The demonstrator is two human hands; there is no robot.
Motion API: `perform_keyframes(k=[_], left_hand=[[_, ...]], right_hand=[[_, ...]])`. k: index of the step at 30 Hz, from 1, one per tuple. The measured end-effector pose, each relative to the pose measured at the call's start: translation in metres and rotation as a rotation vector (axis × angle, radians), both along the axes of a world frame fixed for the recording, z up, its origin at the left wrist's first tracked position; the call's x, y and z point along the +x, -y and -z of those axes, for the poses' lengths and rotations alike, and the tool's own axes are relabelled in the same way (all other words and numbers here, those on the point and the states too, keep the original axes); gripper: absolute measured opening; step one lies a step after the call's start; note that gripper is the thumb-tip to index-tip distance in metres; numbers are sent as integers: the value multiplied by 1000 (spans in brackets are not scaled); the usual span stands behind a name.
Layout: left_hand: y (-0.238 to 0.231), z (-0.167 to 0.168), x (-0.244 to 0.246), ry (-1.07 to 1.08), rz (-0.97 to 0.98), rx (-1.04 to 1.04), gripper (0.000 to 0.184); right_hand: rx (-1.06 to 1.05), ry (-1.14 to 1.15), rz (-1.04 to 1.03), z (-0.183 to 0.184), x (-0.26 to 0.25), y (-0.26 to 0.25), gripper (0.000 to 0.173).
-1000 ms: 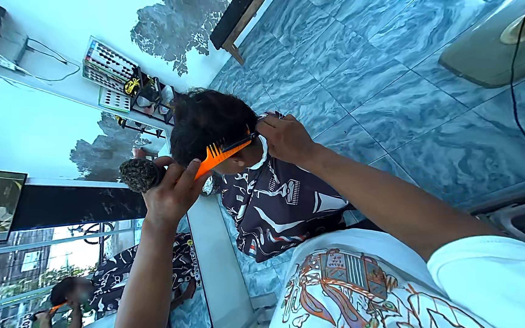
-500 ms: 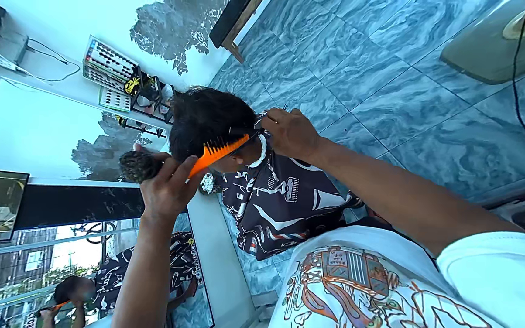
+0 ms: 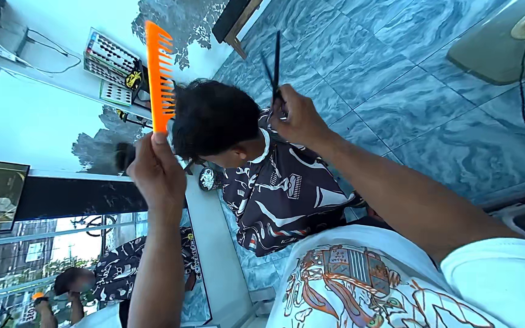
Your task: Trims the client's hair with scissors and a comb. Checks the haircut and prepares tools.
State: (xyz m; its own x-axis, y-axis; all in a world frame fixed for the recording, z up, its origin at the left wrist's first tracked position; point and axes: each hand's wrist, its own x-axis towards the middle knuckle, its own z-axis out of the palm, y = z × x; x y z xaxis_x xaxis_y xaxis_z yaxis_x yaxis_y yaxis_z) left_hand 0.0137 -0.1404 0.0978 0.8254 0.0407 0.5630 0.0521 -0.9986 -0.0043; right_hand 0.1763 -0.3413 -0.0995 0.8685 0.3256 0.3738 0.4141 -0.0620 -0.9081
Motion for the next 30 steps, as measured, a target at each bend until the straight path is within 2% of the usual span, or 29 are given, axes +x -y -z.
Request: perform_keyframes(k=[2,4,6,10,14,16,18,21,23,25,27,30], left_hand=[[11,8,9,-112,-26,-180,45],[7,16,7,-304,19,-162,46],[-5,22,-6,-465,101,16,45],[-31,36,-35,-561,257,336,47],[-42,36,-40,-551,348,355,48],[-46,19,-34,-527,320,351,44],[-48,-3,-20,-472,289,356,41],[-45,-30,8,-379,300,386,40],[-39,-41,21,-342,336,416,38],[-34,-45,28,-305,371,438,37],[-29,-46,29,-291,376,458,39],[-25,-46,29,-283,371,472,40]], right_hand=[[36,-85,48,3,7,3,35],[36,-139,67,12,11,13,35],[11,-175,67,24,9,27,36],[-51,-267,65,52,4,42,40],[-168,-221,7,52,9,50,38],[-273,-58,-65,40,13,52,26],[-411,134,-182,21,20,50,23],[-579,277,-335,-10,28,36,37],[-604,312,-359,-28,33,27,57],[-582,331,-362,-40,39,24,65],[-562,351,-368,-47,45,24,59],[-535,358,-357,-52,50,28,34]])
